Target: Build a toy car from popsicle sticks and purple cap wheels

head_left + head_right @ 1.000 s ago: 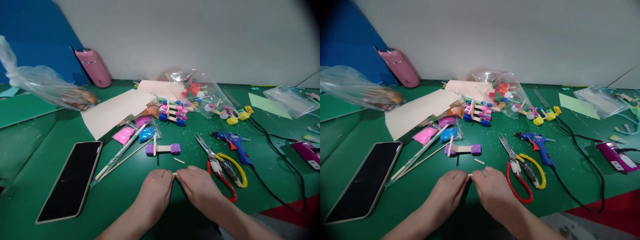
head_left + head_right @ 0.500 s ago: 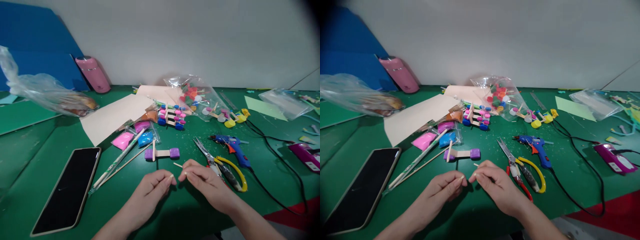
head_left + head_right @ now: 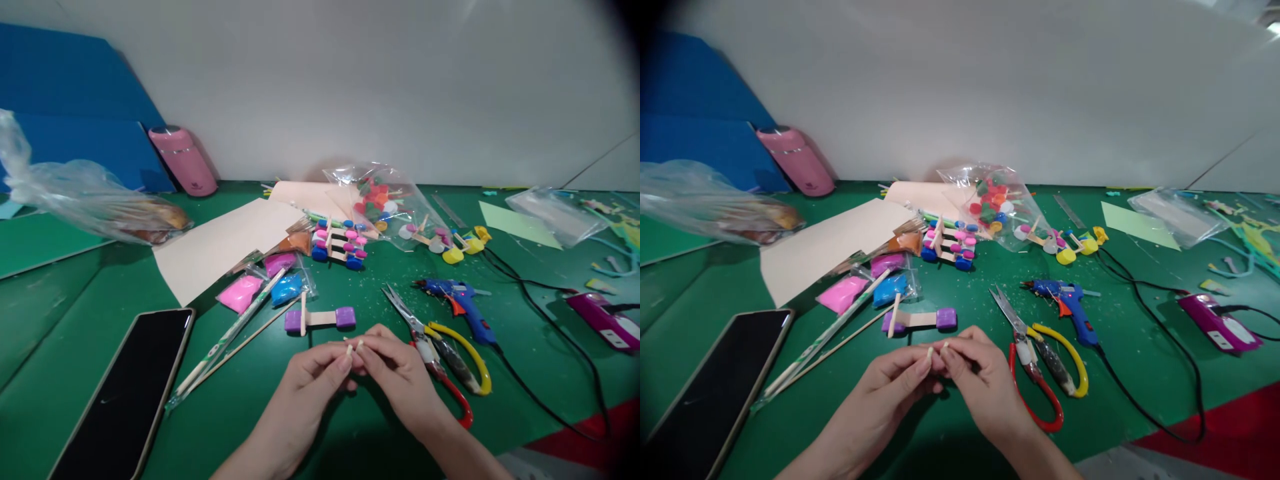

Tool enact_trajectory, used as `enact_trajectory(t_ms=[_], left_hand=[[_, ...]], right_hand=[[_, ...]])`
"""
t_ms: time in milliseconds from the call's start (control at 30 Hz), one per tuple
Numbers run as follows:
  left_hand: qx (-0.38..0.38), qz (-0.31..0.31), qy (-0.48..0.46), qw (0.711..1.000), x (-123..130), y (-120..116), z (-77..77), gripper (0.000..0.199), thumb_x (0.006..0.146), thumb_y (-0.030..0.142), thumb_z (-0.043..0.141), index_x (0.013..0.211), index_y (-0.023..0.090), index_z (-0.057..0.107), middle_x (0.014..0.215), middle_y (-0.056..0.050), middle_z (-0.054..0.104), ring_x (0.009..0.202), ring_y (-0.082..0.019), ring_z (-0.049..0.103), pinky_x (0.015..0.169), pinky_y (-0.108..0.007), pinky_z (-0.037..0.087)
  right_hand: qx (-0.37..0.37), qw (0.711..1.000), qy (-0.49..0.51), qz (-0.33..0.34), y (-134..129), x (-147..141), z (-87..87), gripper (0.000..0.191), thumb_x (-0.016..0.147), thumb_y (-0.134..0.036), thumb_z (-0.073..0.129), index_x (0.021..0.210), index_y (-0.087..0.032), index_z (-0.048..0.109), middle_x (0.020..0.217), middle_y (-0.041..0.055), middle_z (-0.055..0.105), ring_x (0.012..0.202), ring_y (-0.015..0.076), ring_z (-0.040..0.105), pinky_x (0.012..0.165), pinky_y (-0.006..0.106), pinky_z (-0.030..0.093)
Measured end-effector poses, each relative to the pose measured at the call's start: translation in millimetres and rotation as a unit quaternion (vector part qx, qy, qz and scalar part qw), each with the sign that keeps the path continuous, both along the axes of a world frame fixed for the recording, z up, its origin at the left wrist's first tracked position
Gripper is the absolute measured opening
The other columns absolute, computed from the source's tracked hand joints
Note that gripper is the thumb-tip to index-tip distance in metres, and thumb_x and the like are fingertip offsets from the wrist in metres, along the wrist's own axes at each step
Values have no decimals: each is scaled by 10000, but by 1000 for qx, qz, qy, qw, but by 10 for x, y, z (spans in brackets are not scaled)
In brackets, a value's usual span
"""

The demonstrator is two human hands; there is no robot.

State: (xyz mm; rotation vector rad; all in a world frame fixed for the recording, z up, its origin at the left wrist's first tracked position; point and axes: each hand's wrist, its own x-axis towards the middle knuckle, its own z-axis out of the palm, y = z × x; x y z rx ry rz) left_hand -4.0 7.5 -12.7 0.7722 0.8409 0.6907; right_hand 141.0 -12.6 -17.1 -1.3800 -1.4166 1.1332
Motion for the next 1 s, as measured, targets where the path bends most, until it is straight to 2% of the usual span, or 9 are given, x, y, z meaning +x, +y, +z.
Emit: enact_trajectory(t_ms=[167,233,367,433,500,700,800,867,1000], left_hand=[[-17,3,-29,999,58,11,-17,179,773,263,576,741,112,666,653,-49,628,657,-147,539,683,-292,411],[-31,10,-41,999,67,13,-38,195,781,268,566,766,101,665,656,-61,641,652,-149,554,686,-291,412],[-62,1,-71,996,57,24,-86,203,797,261,551,759,93,658,638,-66,646,634,-138,568,665,-263,403],[-65,-5,-88,994,43,27,-105,209,809,252,534,738,94,652,612,-60,635,628,-134,564,662,-256,397],[-65,-4,-104,992,29,24,-118,212,819,237,517,713,102,640,588,-45,617,611,-126,554,658,-250,391],[-72,13,-119,990,13,24,-116,218,839,209,489,684,116,611,572,-18,586,578,-103,524,615,-219,377],[-69,12,-116,991,6,32,-104,224,839,209,488,677,112,608,596,-18,589,535,-88,509,576,-210,369],[-65,7,-117,991,-3,32,-97,228,840,217,484,678,111,607,623,-23,595,527,-85,510,564,-211,364],[-46,-6,-97,994,-22,15,-87,220,830,247,497,688,116,602,653,-28,600,532,-90,511,581,-225,359]], right_hand=[[37,994,-101,20,-34,92,19,237,876,-239,421,996,-221,624,801,24,530,752,137,544,664,248,462],[45,986,-162,-15,-76,242,26,228,873,-235,415,1023,-223,587,864,36,541,775,147,548,682,263,458],[55,934,-326,-137,-239,723,-75,185,821,-252,470,995,-217,520,963,71,534,863,208,532,750,354,446],[52,898,-414,-141,-346,945,-163,292,777,-249,501,1065,-203,478,1045,101,508,964,257,503,822,431,419],[25,888,-443,-126,-442,1084,-233,383,761,-233,482,1136,-184,422,1109,117,489,1022,268,492,860,450,411],[-62,874,-477,-75,-479,1067,-215,556,678,-262,530,1193,-122,372,1121,142,515,1017,272,528,865,420,436],[-92,855,-503,-87,-430,1045,-176,502,652,-263,542,1123,-127,430,1054,140,555,949,282,564,815,421,461],[-105,858,-492,-103,-428,1066,-155,430,662,-251,522,1077,-161,449,1031,124,578,905,273,591,779,409,479],[-70,912,-395,-84,-484,1070,-27,398,723,-225,470,1112,-206,393,1040,95,596,885,229,616,739,324,509]])
